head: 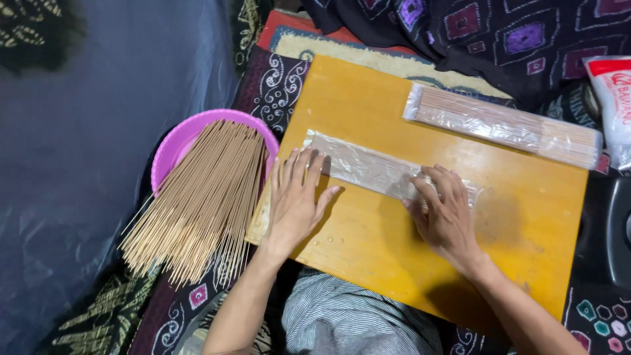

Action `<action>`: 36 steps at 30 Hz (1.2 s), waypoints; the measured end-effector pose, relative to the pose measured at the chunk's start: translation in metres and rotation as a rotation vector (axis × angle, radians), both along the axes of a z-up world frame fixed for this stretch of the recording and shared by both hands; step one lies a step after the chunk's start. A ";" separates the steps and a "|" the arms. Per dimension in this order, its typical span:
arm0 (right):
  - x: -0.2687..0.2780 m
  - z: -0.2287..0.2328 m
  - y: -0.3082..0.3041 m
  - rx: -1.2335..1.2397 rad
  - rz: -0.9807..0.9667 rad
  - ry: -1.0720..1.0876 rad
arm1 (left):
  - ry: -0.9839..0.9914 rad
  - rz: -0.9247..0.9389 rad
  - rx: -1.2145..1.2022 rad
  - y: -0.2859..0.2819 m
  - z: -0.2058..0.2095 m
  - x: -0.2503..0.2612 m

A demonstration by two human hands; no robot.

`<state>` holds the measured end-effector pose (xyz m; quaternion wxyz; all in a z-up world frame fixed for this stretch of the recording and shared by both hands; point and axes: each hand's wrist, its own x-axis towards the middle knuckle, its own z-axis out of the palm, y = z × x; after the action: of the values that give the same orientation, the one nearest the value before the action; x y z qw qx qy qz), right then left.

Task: The person counts out incense sticks from a bowl, places them into a clear plastic sleeve on a table, and then seals the package using an adhesive strip.

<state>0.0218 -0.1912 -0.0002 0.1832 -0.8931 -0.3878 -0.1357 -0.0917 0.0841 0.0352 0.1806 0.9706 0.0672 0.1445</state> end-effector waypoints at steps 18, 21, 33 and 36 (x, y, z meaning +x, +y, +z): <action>-0.035 0.027 0.213 -0.142 0.564 0.221 | 0.294 0.466 -0.042 0.093 -0.041 -0.124; -0.044 0.015 0.237 -0.136 0.622 0.248 | 0.309 0.452 -0.053 0.092 -0.042 -0.123; -0.049 -0.022 0.252 -0.040 0.698 0.252 | 0.295 0.502 -0.054 0.090 -0.071 -0.119; -0.049 -0.024 0.253 -0.031 0.694 0.243 | 0.296 0.500 -0.041 0.091 -0.071 -0.119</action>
<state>-0.0272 0.0618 -0.0246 0.2497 -0.7208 -0.6449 0.0474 -0.2109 0.1747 -0.0356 0.1472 0.9305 0.3331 0.0398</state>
